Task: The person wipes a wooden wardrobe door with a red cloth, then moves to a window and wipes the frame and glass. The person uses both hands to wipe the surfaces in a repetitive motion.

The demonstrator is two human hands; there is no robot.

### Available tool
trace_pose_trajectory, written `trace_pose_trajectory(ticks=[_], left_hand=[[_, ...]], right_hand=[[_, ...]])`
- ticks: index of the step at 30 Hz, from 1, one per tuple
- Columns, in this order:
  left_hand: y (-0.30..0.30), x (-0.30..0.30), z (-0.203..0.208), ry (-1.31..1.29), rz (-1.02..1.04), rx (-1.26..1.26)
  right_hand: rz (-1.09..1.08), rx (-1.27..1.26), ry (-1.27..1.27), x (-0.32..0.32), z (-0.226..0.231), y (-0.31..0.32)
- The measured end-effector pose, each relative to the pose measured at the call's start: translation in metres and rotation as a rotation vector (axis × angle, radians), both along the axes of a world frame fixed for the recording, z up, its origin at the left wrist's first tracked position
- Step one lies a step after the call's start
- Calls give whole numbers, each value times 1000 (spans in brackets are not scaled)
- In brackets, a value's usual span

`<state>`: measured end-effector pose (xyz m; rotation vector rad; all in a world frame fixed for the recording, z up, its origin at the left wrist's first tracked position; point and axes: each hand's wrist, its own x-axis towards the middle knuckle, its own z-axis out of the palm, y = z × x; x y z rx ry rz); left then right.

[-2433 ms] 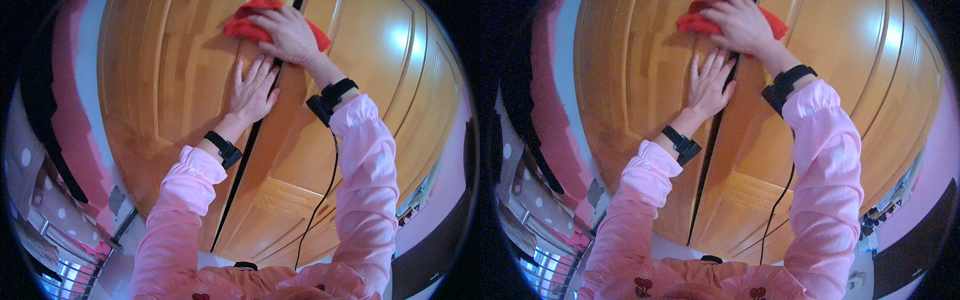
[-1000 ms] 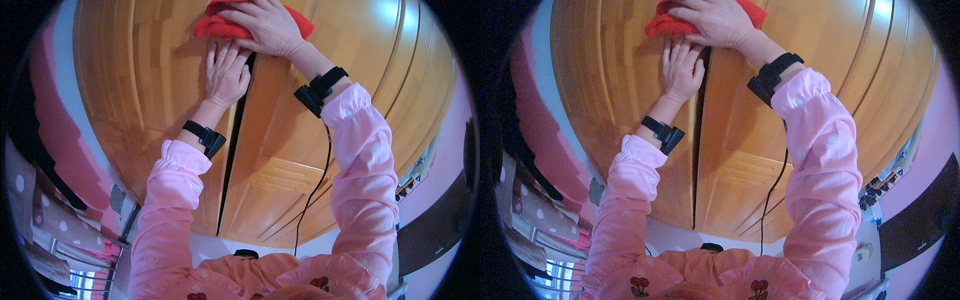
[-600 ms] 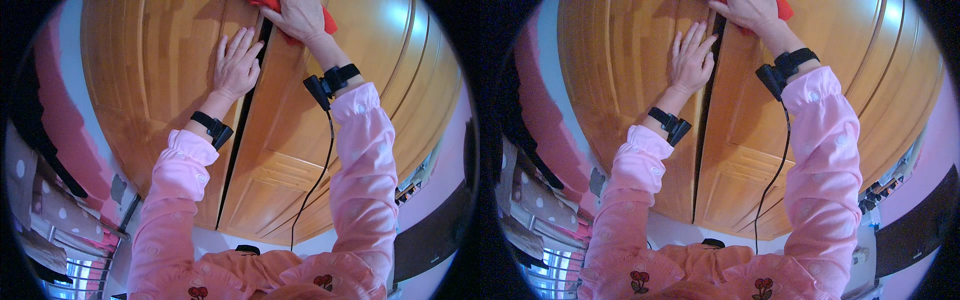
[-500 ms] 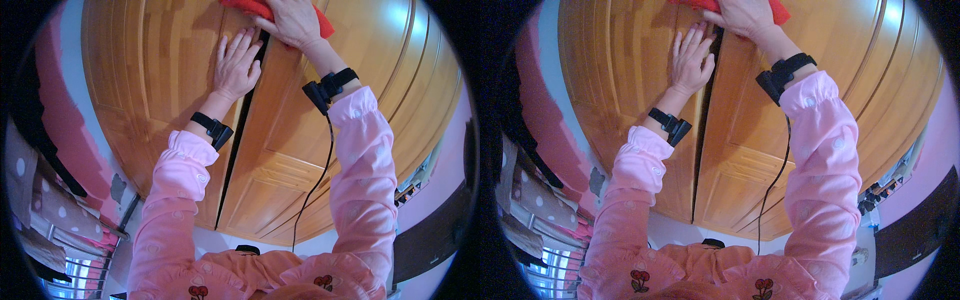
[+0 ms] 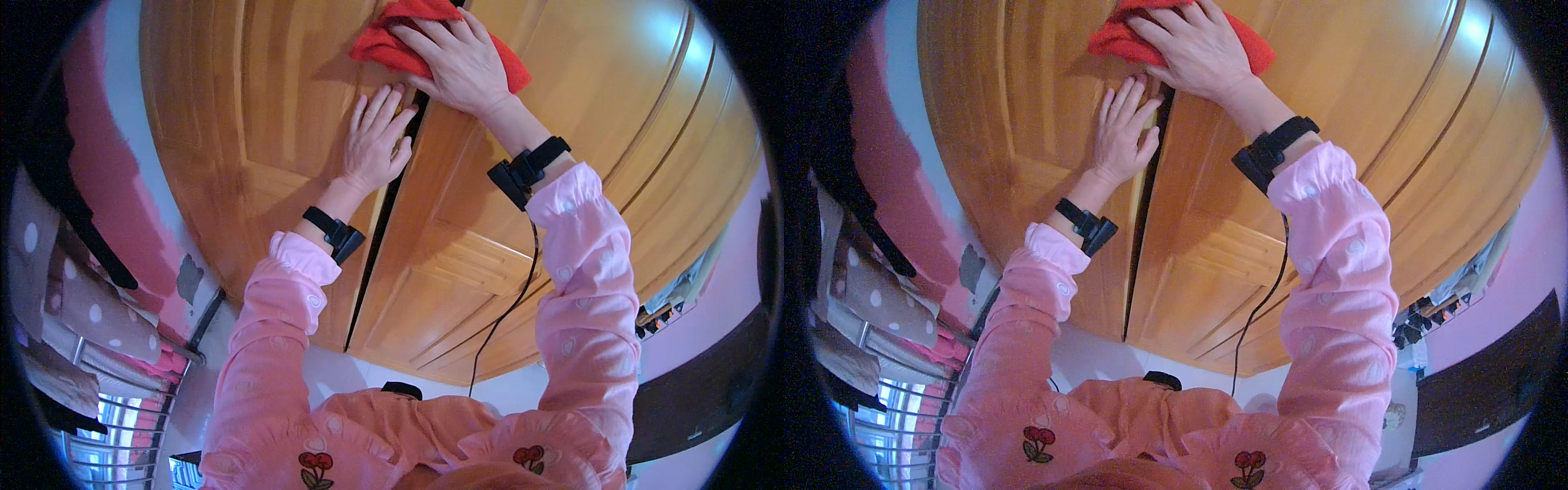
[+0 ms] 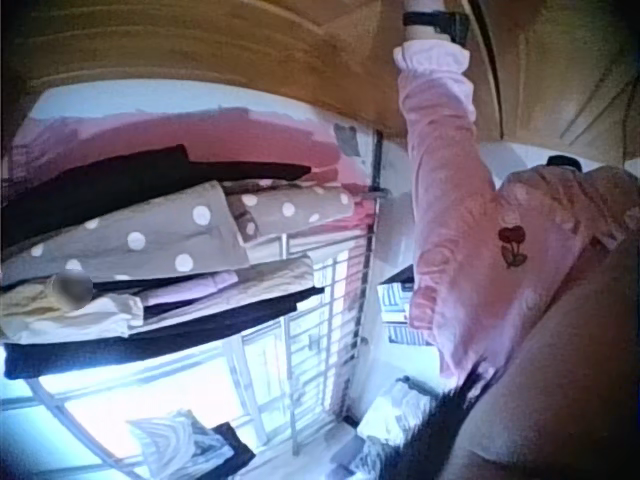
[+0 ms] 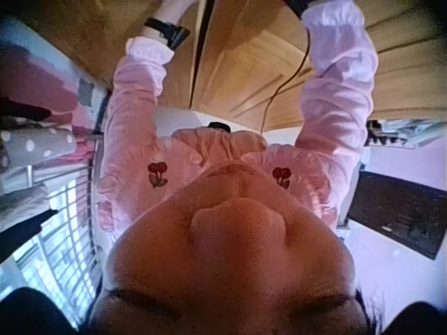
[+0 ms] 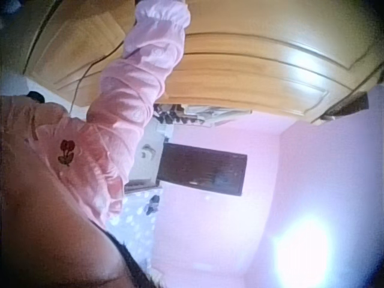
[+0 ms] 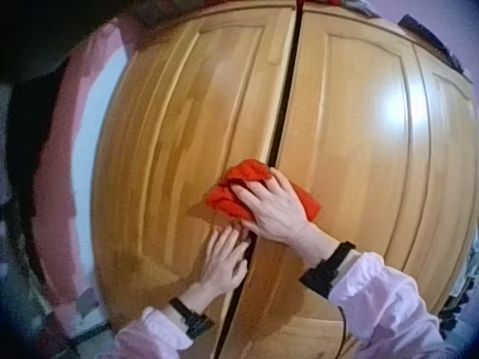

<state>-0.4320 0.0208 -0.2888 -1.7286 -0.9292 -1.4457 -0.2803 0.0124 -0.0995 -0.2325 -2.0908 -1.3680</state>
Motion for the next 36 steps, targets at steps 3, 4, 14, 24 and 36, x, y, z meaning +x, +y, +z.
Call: trace_pose_trajectory(ticks=[3, 4, 14, 24, 36], left_hand=[[-4, 5, -15, -28, 12, -39], [-4, 7, -19, -34, 17, -48], [4, 18, -46, -87, 11, -70], [2, 17, -66, -48, 65, -153], [-58, 35, -92, -503, -263, -100]], right_hand=[[21, 86, 51, -4, -15, 6], [1, 73, 46, -2, -20, 7], [-36, 27, 24, 1, -65, 15], [-41, -4, 40, -2, -98, 17], [-46, -88, -44, -1, -127, 12]])
